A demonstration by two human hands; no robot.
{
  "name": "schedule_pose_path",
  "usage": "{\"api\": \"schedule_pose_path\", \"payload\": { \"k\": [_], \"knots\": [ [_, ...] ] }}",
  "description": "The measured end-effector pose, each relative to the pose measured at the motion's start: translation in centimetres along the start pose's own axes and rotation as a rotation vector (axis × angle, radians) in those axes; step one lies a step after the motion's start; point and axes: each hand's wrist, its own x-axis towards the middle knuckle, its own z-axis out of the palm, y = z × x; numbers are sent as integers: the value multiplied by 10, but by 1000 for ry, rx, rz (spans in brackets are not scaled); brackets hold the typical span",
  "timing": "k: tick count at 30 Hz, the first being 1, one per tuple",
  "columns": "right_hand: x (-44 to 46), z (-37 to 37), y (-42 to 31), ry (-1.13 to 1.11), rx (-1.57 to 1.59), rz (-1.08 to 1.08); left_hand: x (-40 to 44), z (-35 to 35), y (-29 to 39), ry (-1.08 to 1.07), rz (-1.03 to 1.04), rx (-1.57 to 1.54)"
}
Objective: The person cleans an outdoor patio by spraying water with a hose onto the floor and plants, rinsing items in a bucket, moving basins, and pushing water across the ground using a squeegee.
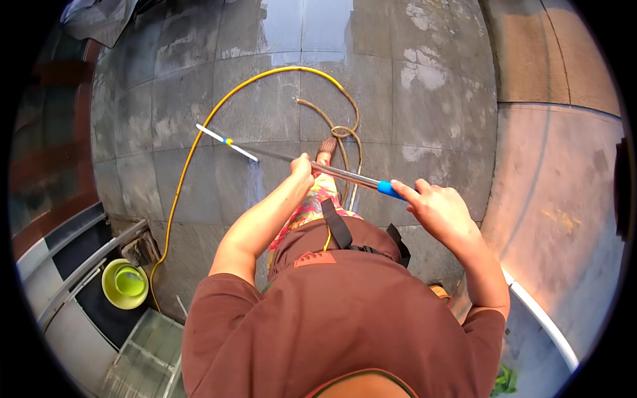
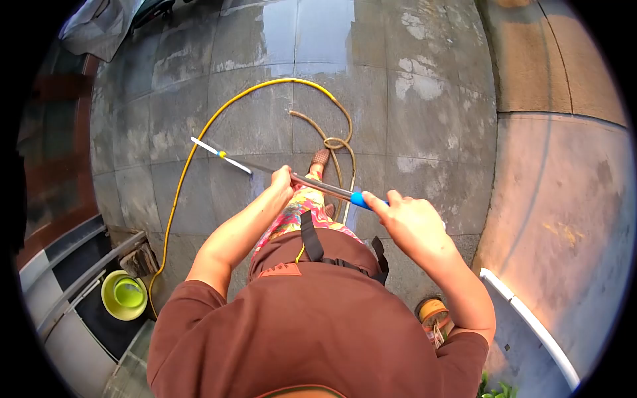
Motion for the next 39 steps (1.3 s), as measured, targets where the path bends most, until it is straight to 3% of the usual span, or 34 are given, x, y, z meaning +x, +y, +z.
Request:
{"api": "schedule_pose_path", "payload": {
  "k": [2,7,11,15,18,23,25,27,29,31,34,35,36,37,39],
  "knots": [
    [13,-14,6,-41,-88,0,35,14,-9,43,-39,126],
    [-8,-69,53,39,-38,273,1,124,-9,56,-24,171],
    [-38,-107,62,58,-124,469,-64,199,1,-195,-39,228],
    [-66,-121,67,115,-58,577,-103,211,7,-504,-61,188],
    [-90,-125,71,86,134,652,-136,208,14,-491,113,297],
    [-71,-45,75,162,478,714,-65,221,35,-364,378,600],
    [-36,-3,68,152,649,673,-44,231,49,-225,431,601],
    [5,49,69,191,856,494,11,231,45,-169,478,666],
    [43,90,69,199,1033,439,11,229,58,-182,369,747],
    [36,100,66,222,1071,571,31,231,55,-214,349,887],
    [-6,116,62,329,943,727,25,248,11,-230,355,1017],
    [-30,116,62,305,900,775,15,256,-7,-346,379,1191],
    [-55,112,62,327,914,810,16,263,-43,-250,448,1183],
    [-84,118,57,415,890,826,-53,270,-56,-401,356,1147],
    [-129,109,43,396,886,944,-76,283,-113,-519,321,1186]
  ]
}}
